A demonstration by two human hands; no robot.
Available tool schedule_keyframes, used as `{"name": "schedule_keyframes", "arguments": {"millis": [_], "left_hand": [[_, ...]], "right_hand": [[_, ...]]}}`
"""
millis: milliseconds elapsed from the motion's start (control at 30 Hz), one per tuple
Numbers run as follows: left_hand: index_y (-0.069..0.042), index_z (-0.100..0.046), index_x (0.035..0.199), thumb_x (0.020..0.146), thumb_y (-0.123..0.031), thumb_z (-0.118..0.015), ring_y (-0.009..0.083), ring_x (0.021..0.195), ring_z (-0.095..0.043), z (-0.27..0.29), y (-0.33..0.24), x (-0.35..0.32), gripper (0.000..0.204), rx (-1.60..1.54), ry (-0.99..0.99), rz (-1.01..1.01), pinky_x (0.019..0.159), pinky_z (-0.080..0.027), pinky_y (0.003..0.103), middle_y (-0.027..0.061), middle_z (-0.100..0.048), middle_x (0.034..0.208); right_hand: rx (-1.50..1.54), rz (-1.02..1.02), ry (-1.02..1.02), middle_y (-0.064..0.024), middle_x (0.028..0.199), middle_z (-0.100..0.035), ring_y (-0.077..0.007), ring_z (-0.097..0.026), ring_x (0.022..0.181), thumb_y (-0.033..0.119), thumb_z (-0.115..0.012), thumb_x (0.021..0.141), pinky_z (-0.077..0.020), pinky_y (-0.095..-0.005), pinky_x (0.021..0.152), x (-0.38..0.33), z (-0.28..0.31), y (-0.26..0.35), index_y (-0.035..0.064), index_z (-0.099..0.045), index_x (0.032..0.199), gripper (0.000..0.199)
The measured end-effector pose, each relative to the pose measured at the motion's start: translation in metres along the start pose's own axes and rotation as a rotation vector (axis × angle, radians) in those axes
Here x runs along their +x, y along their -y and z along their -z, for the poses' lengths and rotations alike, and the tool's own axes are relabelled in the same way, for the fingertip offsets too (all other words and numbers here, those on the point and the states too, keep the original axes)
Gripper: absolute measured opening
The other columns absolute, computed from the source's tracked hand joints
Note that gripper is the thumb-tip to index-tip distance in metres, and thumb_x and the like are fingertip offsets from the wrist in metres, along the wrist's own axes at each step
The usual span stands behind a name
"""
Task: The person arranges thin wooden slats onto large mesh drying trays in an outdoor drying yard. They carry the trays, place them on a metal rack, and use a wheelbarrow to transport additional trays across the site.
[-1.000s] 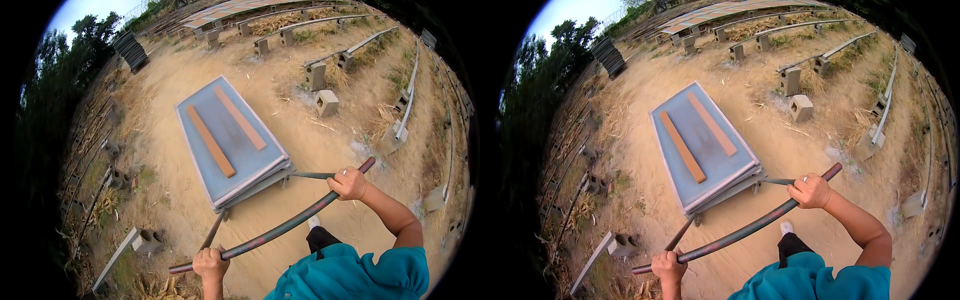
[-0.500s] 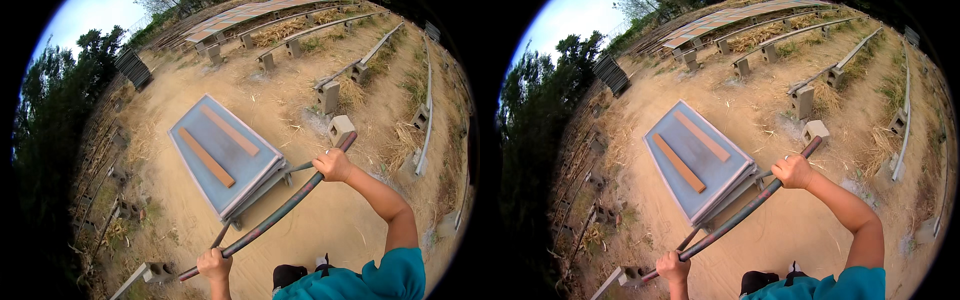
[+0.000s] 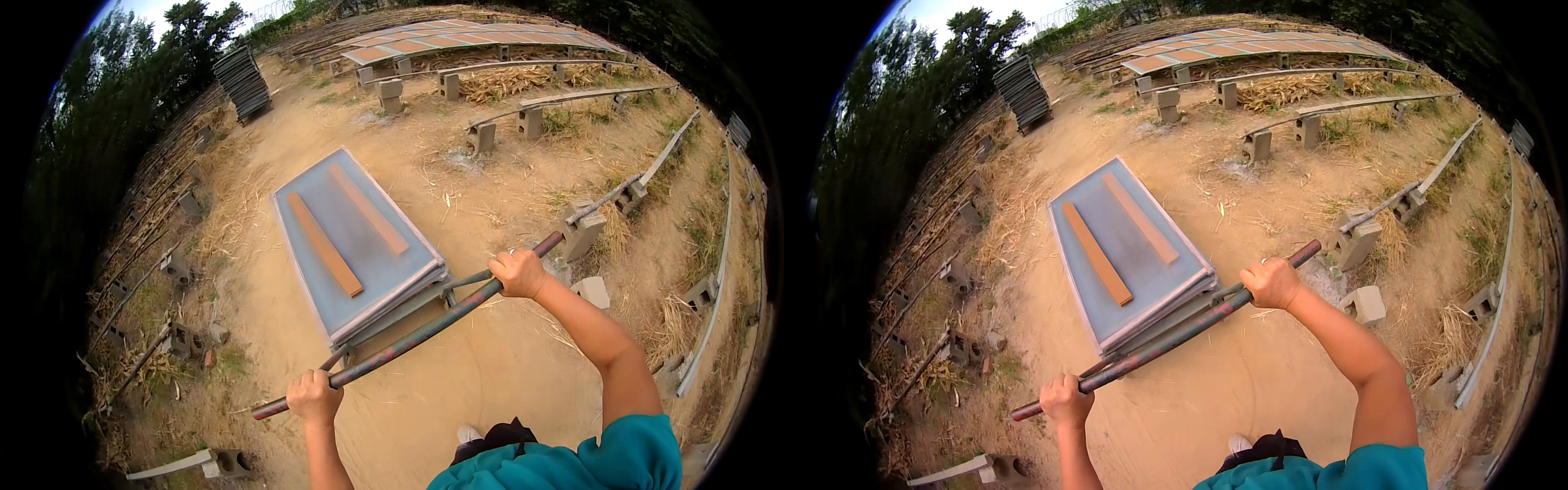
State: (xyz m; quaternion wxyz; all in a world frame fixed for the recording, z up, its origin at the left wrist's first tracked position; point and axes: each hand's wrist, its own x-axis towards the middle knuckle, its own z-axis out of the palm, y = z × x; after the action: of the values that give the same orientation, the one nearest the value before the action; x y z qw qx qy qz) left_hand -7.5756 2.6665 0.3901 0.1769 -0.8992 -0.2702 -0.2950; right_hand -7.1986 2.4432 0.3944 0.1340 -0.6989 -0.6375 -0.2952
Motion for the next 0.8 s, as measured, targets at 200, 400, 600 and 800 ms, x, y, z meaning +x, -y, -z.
{"name": "schedule_keyframes", "arguments": {"millis": [200,400,600,800], "left_hand": [[-0.011,-0.044,0.051,0.051,-0.01,-0.061,0.0266,0.047,-0.048,-0.101,0.064,0.125,0.018,0.032,-0.03,0.034,0.045,-0.036,0.036,0.0068,-0.045,0.051],[-0.011,-0.042,0.05,0.051,-0.011,-0.062,0.0285,0.045,-0.047,-0.224,0.133,0.255,0.019,0.092,-0.014,0.045,0.044,-0.037,0.038,0.007,-0.048,0.052],[-0.011,-0.045,0.05,0.051,-0.011,-0.062,0.0286,0.047,-0.05,-0.342,0.208,0.386,0.016,0.093,0.006,0.038,0.046,-0.039,0.038,0.0076,-0.05,0.053],[-0.01,-0.048,0.053,0.054,-0.012,-0.062,0.03,0.051,-0.051,-0.472,0.295,0.521,0.014,0.103,-0.015,0.108,0.049,-0.04,0.04,0.0085,-0.052,0.057]], "right_hand": [[0.012,0.003,-0.014,-0.0055,0.054,-0.046,-0.0221,-0.052,0.042,0.015,-0.059,0.058,-0.042,-0.0345,0.037,0.129,-0.107,-0.071,0.0113,-0.044,0.061,0.016],[0.013,0.052,-0.069,-0.0041,0.051,-0.044,-0.0203,-0.05,0.038,0.014,-0.056,0.061,-0.042,-0.0328,0.037,0.265,-0.23,-0.142,0.0116,-0.043,0.06,0.013],[0.072,-0.002,-0.087,-0.0053,0.054,-0.048,-0.0217,-0.054,0.042,0.013,-0.057,0.06,-0.0445,-0.0333,0.039,0.4,-0.348,-0.209,0.0106,-0.045,0.061,0.012],[0.073,-0.01,-0.088,-0.0068,0.058,-0.051,-0.0231,-0.057,0.047,0.013,-0.059,0.058,-0.0467,-0.0349,0.042,0.557,-0.477,-0.278,0.0103,-0.047,0.062,0.013]]}}
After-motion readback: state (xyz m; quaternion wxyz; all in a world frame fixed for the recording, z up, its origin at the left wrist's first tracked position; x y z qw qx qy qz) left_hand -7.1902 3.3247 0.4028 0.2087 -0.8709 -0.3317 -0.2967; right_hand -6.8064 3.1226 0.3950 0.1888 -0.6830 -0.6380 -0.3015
